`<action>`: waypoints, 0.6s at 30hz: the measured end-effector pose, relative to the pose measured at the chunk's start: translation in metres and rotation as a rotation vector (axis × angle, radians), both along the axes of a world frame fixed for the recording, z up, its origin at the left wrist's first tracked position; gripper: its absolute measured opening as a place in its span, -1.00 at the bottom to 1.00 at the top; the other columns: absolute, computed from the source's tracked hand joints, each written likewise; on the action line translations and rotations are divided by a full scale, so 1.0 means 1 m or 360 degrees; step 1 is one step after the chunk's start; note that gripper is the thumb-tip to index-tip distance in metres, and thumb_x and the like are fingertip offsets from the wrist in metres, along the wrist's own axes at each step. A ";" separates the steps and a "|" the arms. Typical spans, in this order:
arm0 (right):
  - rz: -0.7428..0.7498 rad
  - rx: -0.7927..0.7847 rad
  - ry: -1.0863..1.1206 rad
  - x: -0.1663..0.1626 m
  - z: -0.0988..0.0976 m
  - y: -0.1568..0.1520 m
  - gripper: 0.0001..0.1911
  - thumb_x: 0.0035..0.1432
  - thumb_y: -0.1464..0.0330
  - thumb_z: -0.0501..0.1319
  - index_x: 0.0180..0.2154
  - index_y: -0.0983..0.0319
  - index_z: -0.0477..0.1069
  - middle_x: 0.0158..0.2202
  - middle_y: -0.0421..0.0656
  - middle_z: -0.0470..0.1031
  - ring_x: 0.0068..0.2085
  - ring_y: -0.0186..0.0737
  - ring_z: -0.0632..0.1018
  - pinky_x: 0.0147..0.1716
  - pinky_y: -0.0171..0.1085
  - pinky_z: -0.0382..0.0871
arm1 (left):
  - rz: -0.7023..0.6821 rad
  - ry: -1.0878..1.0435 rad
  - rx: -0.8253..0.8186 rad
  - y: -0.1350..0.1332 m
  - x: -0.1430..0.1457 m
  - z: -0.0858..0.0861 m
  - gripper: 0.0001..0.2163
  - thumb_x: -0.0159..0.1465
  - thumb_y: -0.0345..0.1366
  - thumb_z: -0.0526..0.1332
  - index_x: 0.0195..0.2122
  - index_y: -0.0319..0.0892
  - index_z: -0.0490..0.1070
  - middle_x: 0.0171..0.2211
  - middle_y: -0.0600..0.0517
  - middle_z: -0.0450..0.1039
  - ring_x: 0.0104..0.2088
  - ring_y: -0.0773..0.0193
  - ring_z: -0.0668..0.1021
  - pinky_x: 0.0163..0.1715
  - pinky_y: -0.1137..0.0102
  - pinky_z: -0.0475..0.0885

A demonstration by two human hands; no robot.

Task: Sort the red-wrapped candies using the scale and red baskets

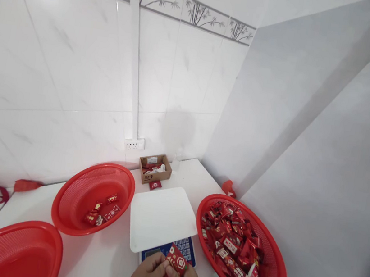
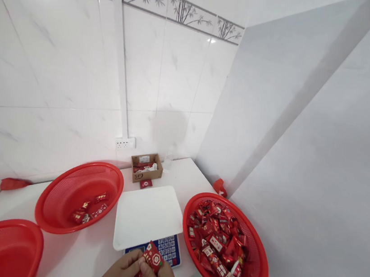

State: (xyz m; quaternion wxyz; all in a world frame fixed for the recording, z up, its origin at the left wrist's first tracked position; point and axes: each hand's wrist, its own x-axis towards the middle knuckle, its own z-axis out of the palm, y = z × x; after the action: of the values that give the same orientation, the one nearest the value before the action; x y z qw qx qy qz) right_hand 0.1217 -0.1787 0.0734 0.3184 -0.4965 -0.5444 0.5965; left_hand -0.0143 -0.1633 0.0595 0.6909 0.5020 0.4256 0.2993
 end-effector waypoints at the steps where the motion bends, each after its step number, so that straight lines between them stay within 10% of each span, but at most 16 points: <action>1: 0.0010 0.0001 0.0016 0.000 0.001 0.000 -0.45 -0.01 -0.12 0.04 -0.51 0.27 0.30 -0.63 -0.22 0.32 -0.58 -0.36 0.34 -0.57 -0.37 0.20 | -0.0023 -0.0019 -0.0031 -0.001 0.000 0.001 -0.54 0.07 0.20 0.05 -0.46 -0.18 0.19 -0.66 0.12 0.33 -0.69 0.45 0.31 -0.66 0.50 0.15; 18: -0.0147 0.0013 0.0038 0.000 -0.006 0.000 -0.44 0.00 -0.10 0.03 -0.53 0.28 0.34 -0.63 -0.18 0.38 -0.58 -0.32 0.36 -0.56 -0.35 0.21 | -0.0132 -0.0171 0.0018 -0.003 -0.004 0.006 -0.58 0.11 0.09 0.12 -0.38 -0.26 0.31 -0.57 0.08 0.34 -0.61 0.43 0.33 -0.61 0.50 0.20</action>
State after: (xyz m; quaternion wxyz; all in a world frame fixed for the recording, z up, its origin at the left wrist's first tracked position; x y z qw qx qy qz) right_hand 0.1215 -0.1788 0.0674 0.3539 -0.5127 -0.5195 0.5849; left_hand -0.0181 -0.1660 0.0652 0.7217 0.5064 0.3651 0.2992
